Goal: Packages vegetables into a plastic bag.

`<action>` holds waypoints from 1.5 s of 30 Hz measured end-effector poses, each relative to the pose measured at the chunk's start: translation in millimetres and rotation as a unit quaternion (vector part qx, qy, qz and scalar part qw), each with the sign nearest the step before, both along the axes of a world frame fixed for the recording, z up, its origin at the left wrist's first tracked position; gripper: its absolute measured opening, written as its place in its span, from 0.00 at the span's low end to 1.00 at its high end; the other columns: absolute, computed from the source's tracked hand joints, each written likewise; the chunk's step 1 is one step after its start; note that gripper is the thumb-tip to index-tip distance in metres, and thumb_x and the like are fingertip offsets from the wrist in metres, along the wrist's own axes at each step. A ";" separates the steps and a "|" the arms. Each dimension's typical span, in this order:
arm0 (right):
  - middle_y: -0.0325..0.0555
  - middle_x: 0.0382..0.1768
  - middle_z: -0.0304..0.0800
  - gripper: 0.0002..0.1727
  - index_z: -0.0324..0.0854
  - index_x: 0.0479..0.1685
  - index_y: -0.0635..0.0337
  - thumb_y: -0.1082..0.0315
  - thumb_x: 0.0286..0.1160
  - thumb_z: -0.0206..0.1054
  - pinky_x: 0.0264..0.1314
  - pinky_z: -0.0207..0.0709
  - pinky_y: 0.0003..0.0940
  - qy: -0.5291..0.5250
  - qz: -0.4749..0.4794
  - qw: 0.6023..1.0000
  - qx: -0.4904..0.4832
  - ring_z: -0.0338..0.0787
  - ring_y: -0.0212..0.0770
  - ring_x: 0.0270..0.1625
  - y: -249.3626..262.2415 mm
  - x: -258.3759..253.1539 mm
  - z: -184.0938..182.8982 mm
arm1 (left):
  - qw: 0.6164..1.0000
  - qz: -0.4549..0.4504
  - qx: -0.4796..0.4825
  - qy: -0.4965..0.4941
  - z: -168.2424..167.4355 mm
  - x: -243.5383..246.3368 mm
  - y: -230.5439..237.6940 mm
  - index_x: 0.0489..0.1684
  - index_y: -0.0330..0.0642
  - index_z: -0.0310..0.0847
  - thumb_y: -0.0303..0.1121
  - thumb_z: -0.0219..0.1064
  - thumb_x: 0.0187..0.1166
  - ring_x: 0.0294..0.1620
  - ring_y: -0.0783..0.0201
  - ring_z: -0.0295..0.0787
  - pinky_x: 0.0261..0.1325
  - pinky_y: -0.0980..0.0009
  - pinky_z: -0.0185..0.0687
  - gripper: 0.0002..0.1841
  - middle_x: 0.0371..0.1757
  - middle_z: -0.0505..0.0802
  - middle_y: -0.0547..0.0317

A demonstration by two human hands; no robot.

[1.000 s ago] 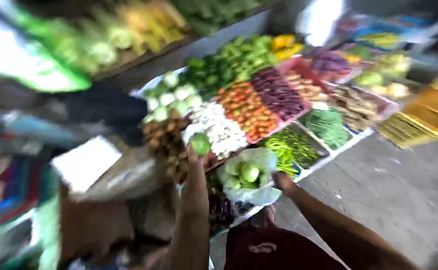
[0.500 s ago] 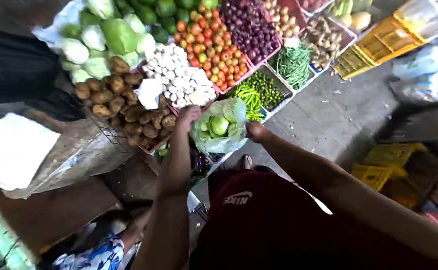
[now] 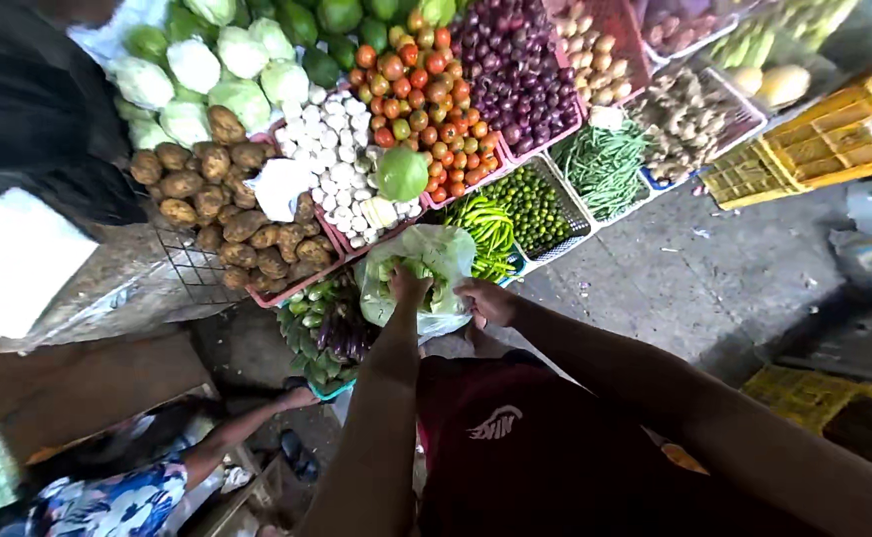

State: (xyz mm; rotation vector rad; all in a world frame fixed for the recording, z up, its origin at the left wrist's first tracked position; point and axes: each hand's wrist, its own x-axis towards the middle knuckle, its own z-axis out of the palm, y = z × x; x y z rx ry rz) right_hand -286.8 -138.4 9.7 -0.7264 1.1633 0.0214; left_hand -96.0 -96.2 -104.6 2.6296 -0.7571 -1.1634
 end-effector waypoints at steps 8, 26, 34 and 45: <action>0.62 0.67 0.82 0.26 0.70 0.79 0.60 0.62 0.84 0.62 0.59 0.87 0.50 0.043 0.055 0.997 -0.013 0.89 0.54 0.61 -47.2 -33.2 -39.8 | 0.890 0.347 -0.234 0.184 28.9 21.5 40.6 0.88 0.43 0.59 0.45 0.81 0.70 0.62 0.43 0.89 0.59 0.44 0.89 0.46 0.68 0.86 0.36; 0.61 0.66 0.82 0.25 0.71 0.77 0.62 0.65 0.82 0.64 0.59 0.86 0.55 0.021 0.087 0.996 -0.021 0.88 0.55 0.62 -56.3 -30.3 -18.2 | 0.865 0.293 -0.396 0.097 221.6 221.9 -139.1 0.83 0.41 0.67 0.55 0.60 0.87 0.64 0.54 0.87 0.64 0.54 0.85 0.33 0.70 0.86 0.45; 0.61 0.63 0.85 0.26 0.67 0.81 0.61 0.65 0.86 0.63 0.54 0.90 0.52 0.056 0.019 0.998 0.016 0.92 0.54 0.56 -47.6 -25.1 -15.4 | 0.975 0.174 -0.076 0.117 1.7 -24.5 -190.7 0.93 0.33 0.41 0.65 0.83 0.56 0.79 0.33 0.76 0.77 0.40 0.77 0.69 0.81 0.73 0.25; 0.59 0.58 0.88 0.23 0.70 0.78 0.61 0.67 0.86 0.62 0.49 0.90 0.49 0.054 0.036 0.997 0.034 0.93 0.51 0.50 -53.0 -18.1 -10.3 | 0.923 0.266 -0.165 0.224 -41.4 20.8 -187.4 0.86 0.37 0.59 0.53 0.88 0.55 0.73 0.44 0.83 0.75 0.45 0.80 0.57 0.72 0.85 0.36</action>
